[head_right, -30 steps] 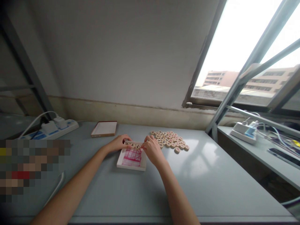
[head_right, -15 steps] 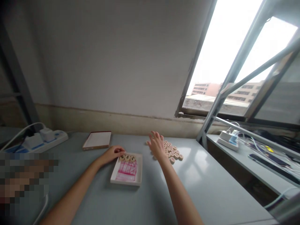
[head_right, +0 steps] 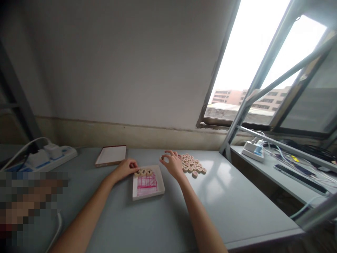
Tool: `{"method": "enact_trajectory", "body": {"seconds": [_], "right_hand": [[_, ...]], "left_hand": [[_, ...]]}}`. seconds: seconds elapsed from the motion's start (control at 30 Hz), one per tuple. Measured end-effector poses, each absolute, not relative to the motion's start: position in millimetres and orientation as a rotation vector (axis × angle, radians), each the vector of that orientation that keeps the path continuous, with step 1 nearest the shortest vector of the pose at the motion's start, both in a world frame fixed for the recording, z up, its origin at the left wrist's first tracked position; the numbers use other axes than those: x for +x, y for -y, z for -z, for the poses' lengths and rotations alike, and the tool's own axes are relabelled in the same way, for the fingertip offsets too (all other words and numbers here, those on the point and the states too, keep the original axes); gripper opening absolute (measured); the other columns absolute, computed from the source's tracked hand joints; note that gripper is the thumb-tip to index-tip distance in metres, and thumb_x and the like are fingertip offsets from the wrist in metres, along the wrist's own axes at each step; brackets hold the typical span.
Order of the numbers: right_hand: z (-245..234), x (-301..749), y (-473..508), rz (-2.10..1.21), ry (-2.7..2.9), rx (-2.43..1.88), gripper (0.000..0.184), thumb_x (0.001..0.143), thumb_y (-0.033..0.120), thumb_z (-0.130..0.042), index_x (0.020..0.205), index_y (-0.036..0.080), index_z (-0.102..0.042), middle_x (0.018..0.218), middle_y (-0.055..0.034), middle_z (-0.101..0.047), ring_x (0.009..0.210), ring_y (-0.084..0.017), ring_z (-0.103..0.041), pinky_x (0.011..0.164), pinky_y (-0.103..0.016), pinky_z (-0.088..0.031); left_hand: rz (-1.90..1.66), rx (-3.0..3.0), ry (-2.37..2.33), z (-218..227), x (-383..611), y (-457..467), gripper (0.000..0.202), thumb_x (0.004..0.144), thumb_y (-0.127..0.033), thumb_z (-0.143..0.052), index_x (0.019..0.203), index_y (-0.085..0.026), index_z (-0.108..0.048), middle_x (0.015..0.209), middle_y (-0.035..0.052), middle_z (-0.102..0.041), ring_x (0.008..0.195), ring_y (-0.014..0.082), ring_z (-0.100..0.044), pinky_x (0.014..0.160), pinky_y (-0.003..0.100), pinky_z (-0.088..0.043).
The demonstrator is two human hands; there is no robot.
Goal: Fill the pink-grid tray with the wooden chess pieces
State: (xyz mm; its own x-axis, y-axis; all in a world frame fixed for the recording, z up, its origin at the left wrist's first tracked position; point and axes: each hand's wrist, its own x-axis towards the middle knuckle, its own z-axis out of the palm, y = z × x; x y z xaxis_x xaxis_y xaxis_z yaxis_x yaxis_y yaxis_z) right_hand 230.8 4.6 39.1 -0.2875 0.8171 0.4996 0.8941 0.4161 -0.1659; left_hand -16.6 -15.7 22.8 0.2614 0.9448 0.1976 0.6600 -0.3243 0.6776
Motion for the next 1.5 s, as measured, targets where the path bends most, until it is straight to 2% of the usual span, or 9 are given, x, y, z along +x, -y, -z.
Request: {"method": "enact_trajectory", "body": {"seconds": [0.1,0.4,0.57,0.67,0.83,1.0,1.27,1.4,1.5], "right_hand": [[-44,223,14,0.031,2.210,-1.347,0.027,0.081,0.048,-0.041,0.094,0.031,-0.059,0.114,0.0000,-0.050,0.103,-0.019,-0.041,0.086,-0.039,-0.029],[-43,218,27,0.241,2.401,-1.306,0.022,0.073,0.042,-0.056,0.090,0.028,-0.060,0.113,-0.0025,-0.049,0.109,-0.023,-0.036,0.096,-0.050,-0.010],[-40,211,29,0.275,2.370,-1.270,0.027,0.073,0.040,-0.058,0.096,0.027,-0.055,0.108,-0.0031,-0.050,0.103,-0.021,-0.040,0.096,-0.049,-0.011],[-39,206,32,0.252,2.349,-1.264,0.019,0.074,0.034,-0.057,0.091,0.025,-0.053,0.101,-0.0021,-0.052,0.099,-0.020,-0.042,0.097,-0.048,-0.010],[-39,206,33,0.210,2.372,-1.297,0.018,0.076,0.028,-0.054,0.093,0.023,-0.049,0.097,-0.0027,-0.052,0.095,-0.019,-0.044,0.095,-0.042,-0.018],[-34,208,29,0.252,2.352,-1.343,0.025,0.076,0.028,-0.053,0.100,0.023,-0.046,0.103,-0.0050,-0.048,0.097,-0.020,-0.043,0.093,-0.040,-0.021],[-25,206,25,0.309,2.399,-1.322,0.031,0.079,0.026,-0.048,0.109,0.020,-0.044,0.113,-0.0101,-0.043,0.103,-0.022,-0.041,0.093,-0.042,-0.021],[-29,207,27,0.315,2.402,-1.290,0.035,0.081,0.032,-0.047,0.115,0.023,-0.041,0.117,-0.0087,-0.043,0.106,-0.023,-0.039,0.095,-0.043,-0.018],[-41,216,26,0.278,2.386,-1.302,0.037,0.083,0.040,-0.043,0.116,0.025,-0.040,0.116,-0.0066,-0.045,0.105,-0.021,-0.041,0.093,-0.040,-0.022]], "left_hand": [[-0.793,2.151,-1.482,-27,-17,17,0.025,0.066,-0.038,-0.053,0.067,-0.014,-0.062,0.068,0.0050,-0.062,0.063,0.0144,-0.053,0.059,0.023,-0.038],[-0.760,2.182,-1.543,-28,-18,17,0.026,0.069,-0.039,-0.052,0.071,-0.016,-0.062,0.074,0.0049,-0.060,0.068,0.0150,-0.053,0.063,0.023,-0.039],[-0.682,2.216,-1.637,-34,-11,23,0.042,0.077,-0.052,-0.036,0.080,-0.018,-0.062,0.086,0.0061,-0.059,0.080,0.0179,-0.053,0.073,0.028,-0.037],[-0.644,2.217,-1.826,-39,6,30,0.049,0.079,-0.056,-0.027,0.089,-0.021,-0.059,0.098,0.0074,-0.056,0.096,0.0228,-0.048,0.081,0.035,-0.032],[-0.599,2.384,-1.870,-30,42,38,0.042,0.078,-0.050,-0.036,0.102,-0.021,-0.053,0.107,0.0101,-0.051,0.101,0.0251,-0.043,0.081,0.037,-0.031],[-0.584,2.445,-1.815,-22,51,37,0.032,0.080,-0.039,-0.041,0.106,-0.023,-0.051,0.110,0.0083,-0.048,0.102,0.0239,-0.040,0.080,0.035,-0.032],[-0.557,2.477,-1.887,-23,49,40,0.030,0.079,-0.038,-0.043,0.105,-0.024,-0.050,0.107,0.0057,-0.049,0.101,0.0219,-0.041,0.081,0.034,-0.033],[-0.589,2.499,-1.873,-20,49,38,0.031,0.078,-0.038,-0.044,0.105,-0.024,-0.051,0.107,0.0055,-0.050,0.100,0.0225,-0.042,0.080,0.034,-0.034],[-0.598,2.496,-1.838,-20,45,37,0.033,0.077,-0.040,-0.046,0.105,-0.024,-0.051,0.108,0.0055,-0.050,0.101,0.0230,-0.042,0.080,0.034,-0.034]]}}
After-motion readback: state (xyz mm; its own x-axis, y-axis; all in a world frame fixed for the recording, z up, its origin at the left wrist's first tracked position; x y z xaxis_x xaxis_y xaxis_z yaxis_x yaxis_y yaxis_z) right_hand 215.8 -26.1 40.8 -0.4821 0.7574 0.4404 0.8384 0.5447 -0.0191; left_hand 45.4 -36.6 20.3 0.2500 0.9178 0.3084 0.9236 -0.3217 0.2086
